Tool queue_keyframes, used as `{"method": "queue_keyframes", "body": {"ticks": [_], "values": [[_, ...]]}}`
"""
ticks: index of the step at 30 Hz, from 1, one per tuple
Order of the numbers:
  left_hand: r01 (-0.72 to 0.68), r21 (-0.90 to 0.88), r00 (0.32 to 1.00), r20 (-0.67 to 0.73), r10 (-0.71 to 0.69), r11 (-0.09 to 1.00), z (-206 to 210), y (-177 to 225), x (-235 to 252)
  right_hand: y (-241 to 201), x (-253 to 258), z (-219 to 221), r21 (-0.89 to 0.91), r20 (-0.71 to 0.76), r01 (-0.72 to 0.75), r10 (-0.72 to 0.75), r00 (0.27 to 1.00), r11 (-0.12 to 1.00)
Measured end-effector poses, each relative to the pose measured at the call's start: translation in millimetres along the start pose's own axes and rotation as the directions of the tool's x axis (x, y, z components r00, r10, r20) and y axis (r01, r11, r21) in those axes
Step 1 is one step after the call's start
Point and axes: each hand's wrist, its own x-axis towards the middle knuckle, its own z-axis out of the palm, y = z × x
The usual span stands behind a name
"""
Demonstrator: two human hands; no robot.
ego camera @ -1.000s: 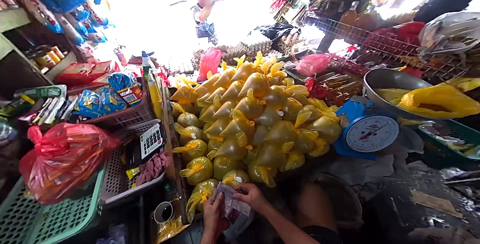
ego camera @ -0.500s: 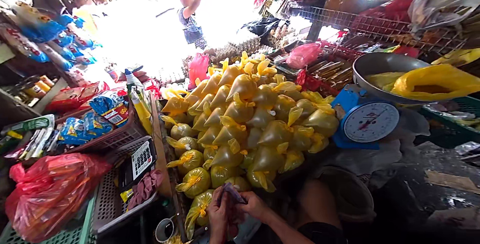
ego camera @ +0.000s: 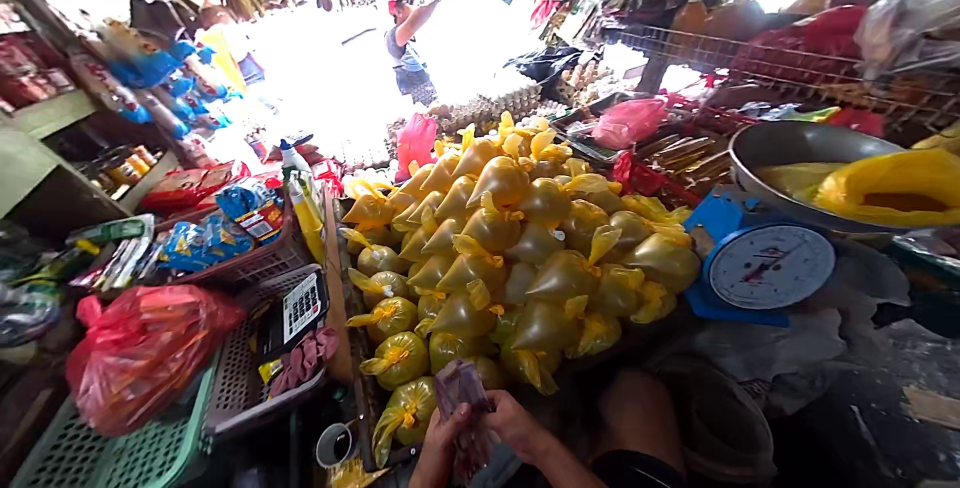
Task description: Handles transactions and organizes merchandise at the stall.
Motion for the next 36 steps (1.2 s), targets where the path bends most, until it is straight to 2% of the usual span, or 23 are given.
{"method": "queue_keyframes", "body": {"ticks": [3, 6, 8, 11, 13, 15, 17, 20, 23, 26, 30, 33, 36], "values": [[0.004, -0.018, 0.999, -0.047, -0.005, 1.000, -4, -2, -12, -2, 9, 12, -0.109, 0.038, -0.045, 0.049, 0.998, 0.993], [-0.082, -0.052, 0.992, -0.100, 0.077, 0.995, -18, 2, -19, -2, 19, 27, -0.175, 0.133, -0.064, 0.088, 0.987, 0.982], [-0.190, -0.089, 0.969, -0.178, 0.172, 0.978, -27, 12, -24, -2, 26, 40, -0.227, 0.183, -0.081, 0.125, 0.975, 0.970], [-0.350, -0.069, 0.873, -0.385, 0.299, 0.934, -41, 34, -39, -3, 38, 57, -0.294, 0.315, -0.087, 0.182, 0.931, 0.952], [-0.390, -0.055, 0.813, -0.490, 0.315, 0.919, -50, 54, -60, -18, 48, 68, -0.352, 0.452, -0.030, 0.198, 0.870, 0.935], [-0.432, -0.030, 0.756, -0.558, 0.343, 0.902, -65, 71, -82, -39, 69, 81, -0.389, 0.511, 0.059, 0.162, 0.844, 0.919], [-0.459, -0.005, 0.685, -0.639, 0.350, 0.889, -80, 81, -101, -67, 95, 100, -0.391, 0.431, 0.086, 0.099, 0.897, 0.916], [-0.452, -0.014, 0.588, -0.757, 0.286, 0.892, -90, 84, -124, -99, 138, 129, -0.397, 0.217, 0.053, 0.038, 0.975, 0.916], [-0.457, -0.019, 0.520, -0.817, 0.250, 0.889, -90, 76, -143, -124, 191, 158, -0.298, 0.025, 0.041, -0.035, 0.999, 0.954], [-0.463, -0.067, 0.486, -0.853, 0.190, 0.884, -85, 59, -162, -139, 242, 182, -0.143, -0.121, -0.065, 0.048, 0.992, 0.988], [-0.480, -0.103, 0.416, -0.901, 0.123, 0.871, -85, 46, -190, -143, 281, 206, -0.096, -0.192, -0.194, 0.173, 0.966, 0.976], [-0.479, -0.067, 0.348, -0.930, 0.119, 0.875, -94, 37, -210, -142, 287, 214, -0.158, -0.225, -0.200, 0.162, 0.961, 0.967], [-0.472, -0.041, 0.317, -0.940, 0.126, 0.880, -103, 34, -216, -141, 288, 221, -0.196, -0.228, -0.183, 0.136, 0.964, 0.963]]}}
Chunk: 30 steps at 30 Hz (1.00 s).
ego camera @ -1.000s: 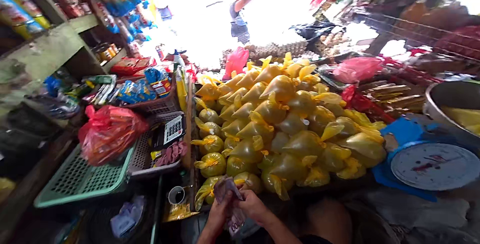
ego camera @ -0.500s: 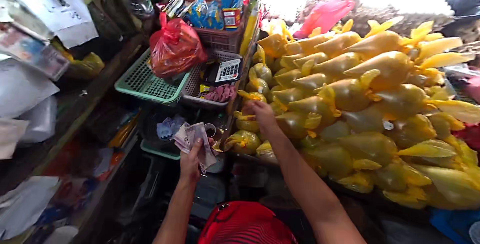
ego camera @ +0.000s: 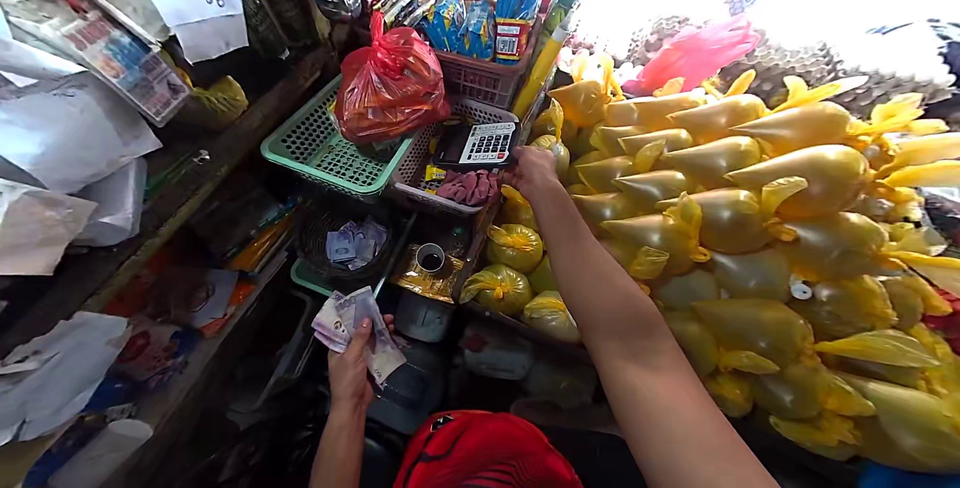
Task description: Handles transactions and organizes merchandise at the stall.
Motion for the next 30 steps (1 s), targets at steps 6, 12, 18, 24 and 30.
{"method": "queue_keyframes", "body": {"ticks": [6, 12, 18, 24, 30], "values": [[-0.007, 0.028, 0.991, 0.137, 0.003, 1.000, 46, -10, 9, 0, -3, 2, -0.111, -0.091, 0.075, -0.085, 0.992, 0.991], [0.004, 0.030, 0.959, 0.282, -0.012, 1.000, 86, -35, 8, 2, -47, -62, -0.055, -0.084, 0.251, -0.255, 0.963, 0.966], [0.046, 0.110, 0.927, 0.365, -0.084, 0.993, 107, -74, 27, 73, -121, -143, 0.205, -0.185, 0.217, -0.180, 0.966, 0.954], [-0.151, 0.441, 0.913, 0.405, -0.046, 0.885, 141, -103, 62, 148, -122, -134, 0.359, -0.384, 0.159, -0.009, 0.923, 0.920], [-0.150, 0.531, 0.933, 0.354, -0.058, 0.834, 136, -106, 74, 184, -108, -105, 0.451, -0.273, 0.049, 0.086, 0.958, 0.891]]}}
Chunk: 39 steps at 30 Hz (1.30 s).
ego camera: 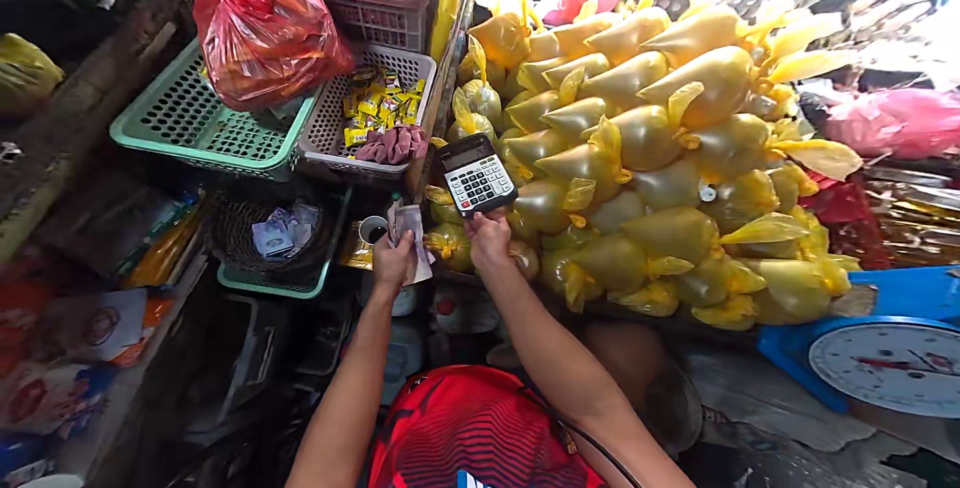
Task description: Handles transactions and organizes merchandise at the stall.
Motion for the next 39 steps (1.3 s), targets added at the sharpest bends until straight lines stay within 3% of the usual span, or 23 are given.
{"method": "queue_keyframes", "body": {"ticks": [9, 11, 15, 18, 21, 27, 35, 39], "values": [[0.140, -0.292, 0.987, 0.116, -0.111, 0.946, -3, 2, -5, -4, 6, -20, -0.137, 0.132, -0.149, 0.167, 0.977, 0.979], [0.162, -0.298, 0.983, 0.136, -0.126, 0.941, -5, 5, -6, -17, -1, -38, -0.245, 0.215, -0.085, 0.140, 0.967, 0.966], [0.184, -0.281, 0.978, 0.152, -0.146, 0.942, -4, 15, -7, -54, -23, -78, -0.417, 0.392, 0.229, -0.054, 0.918, 0.880], [0.203, -0.310, 0.971, 0.188, -0.150, 0.929, -8, 14, -6, -65, -34, -116, -0.485, 0.480, 0.316, -0.054, 0.876, 0.816], [0.228, -0.311, 0.963, 0.211, -0.167, 0.923, -10, 16, -6, -55, -33, -149, -0.539, 0.487, 0.372, -0.081, 0.870, 0.756], [0.245, -0.145, 0.967, 0.111, -0.231, 0.959, -3, 17, -7, -18, -21, -175, -0.465, 0.343, 0.500, -0.373, 0.862, 0.731], [0.270, -0.226, 0.947, 0.237, -0.216, 0.936, -11, 13, -1, -8, -15, -181, -0.549, 0.391, 0.563, -0.406, 0.826, 0.618], [0.255, -0.238, 0.956, 0.208, -0.207, 0.937, -8, 13, -1, -2, -13, -183, -0.559, 0.407, 0.575, -0.406, 0.818, 0.598]]}}
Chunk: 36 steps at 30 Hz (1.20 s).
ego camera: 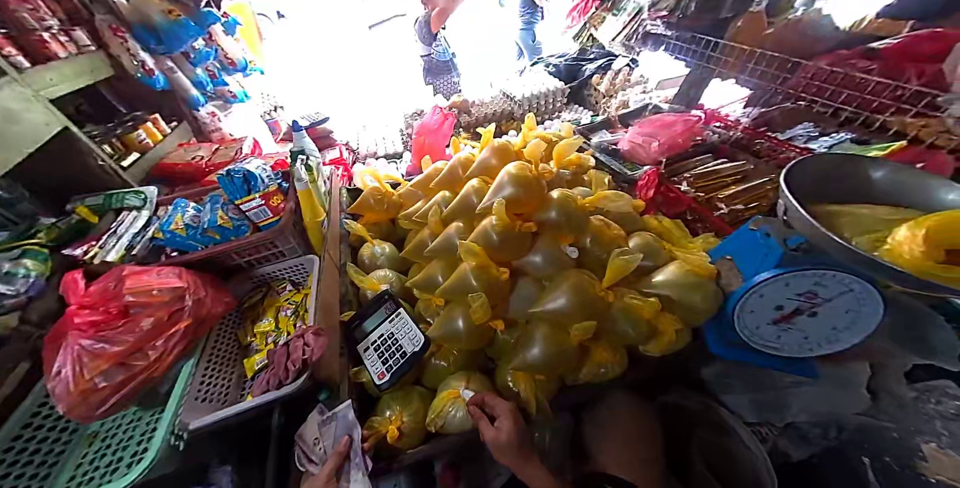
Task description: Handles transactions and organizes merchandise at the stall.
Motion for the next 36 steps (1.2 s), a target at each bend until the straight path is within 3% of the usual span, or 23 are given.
{"method": "queue_keyframes", "body": {"ticks": [7, 11, 20, 25, 36], "values": [[-0.028, 0.107, 0.994, -0.104, 0.039, 0.994, 2, -6, 3, 5, -3, 1, -0.025, 0.004, 0.031, -0.031, 1.000, 0.999], [-0.018, 0.124, 0.996, -0.083, 0.028, 0.992, -2, -6, 7, 6, -2, 1, -0.048, -0.004, 0.048, -0.048, 0.999, 0.998], [0.136, -0.020, 0.988, 0.079, -0.134, 0.991, -16, 10, 7, 0, -3, 0, -0.047, 0.009, 0.051, -0.051, 0.999, 0.998], [0.248, -0.215, 0.963, 0.157, -0.217, 0.945, -21, 18, 11, -2, -2, -1, -0.067, 0.020, 0.056, -0.055, 0.998, 0.996], [0.246, -0.257, 0.967, 0.129, -0.219, 0.934, -18, 18, 9, 0, -1, -1, -0.056, 0.021, 0.055, -0.054, 0.998, 0.997]]}}
